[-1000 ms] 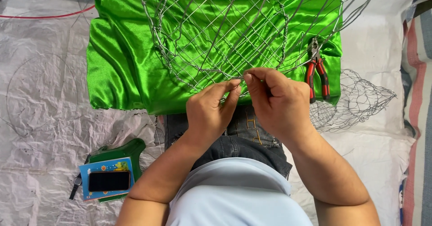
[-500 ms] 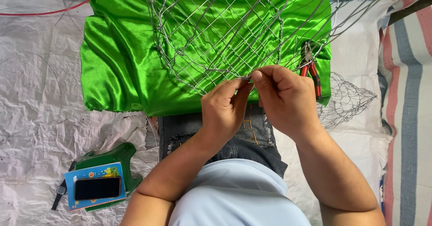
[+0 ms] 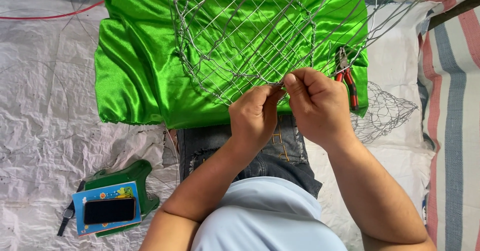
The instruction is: The person uses pliers to twist and secure thin metal wires around the edge of a wire mesh frame resting on a green fabric surface. They repeatedly bend, twist, and cut wire segments to attach them to the frame.
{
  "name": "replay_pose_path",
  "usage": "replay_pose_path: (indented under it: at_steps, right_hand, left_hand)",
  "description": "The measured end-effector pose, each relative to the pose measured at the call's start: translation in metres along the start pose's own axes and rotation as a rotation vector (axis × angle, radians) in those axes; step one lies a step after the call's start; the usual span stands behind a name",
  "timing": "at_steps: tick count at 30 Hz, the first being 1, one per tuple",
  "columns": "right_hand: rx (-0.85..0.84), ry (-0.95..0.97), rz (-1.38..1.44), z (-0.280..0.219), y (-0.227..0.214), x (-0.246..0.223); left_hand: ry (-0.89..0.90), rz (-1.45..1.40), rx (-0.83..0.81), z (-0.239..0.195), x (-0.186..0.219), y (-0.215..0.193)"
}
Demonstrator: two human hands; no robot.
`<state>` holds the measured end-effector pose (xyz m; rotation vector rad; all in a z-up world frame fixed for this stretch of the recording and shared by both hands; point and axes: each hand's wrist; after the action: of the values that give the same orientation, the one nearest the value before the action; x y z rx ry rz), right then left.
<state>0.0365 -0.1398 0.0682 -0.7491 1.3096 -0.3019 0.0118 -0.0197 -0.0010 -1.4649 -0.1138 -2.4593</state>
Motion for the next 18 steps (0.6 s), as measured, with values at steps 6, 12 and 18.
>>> replay_pose_path:
  at_steps: [6,12,18]
  right_hand:
    - [-0.023,0.049,-0.002,0.001,-0.003,-0.004]
    - [0.108,-0.276,-0.232,-0.017,-0.008,0.001]
    - [0.224,-0.526,-0.507,-0.019,-0.004,0.012]
  left_hand:
    - [-0.020,-0.026,-0.008,0.000,0.004,-0.001]
    - [-0.069,-0.087,-0.039,0.001,0.004,-0.004]
    - [-0.084,-0.088,-0.048,-0.001,0.004,-0.006]
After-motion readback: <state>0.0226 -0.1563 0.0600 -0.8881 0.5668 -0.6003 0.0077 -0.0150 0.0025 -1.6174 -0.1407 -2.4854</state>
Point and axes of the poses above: each hand's wrist, its own z-axis towards the middle knuckle, its own y-axis out of the palm, x = y × z, and after that the axes turned 11 degrees about -x, right-handed
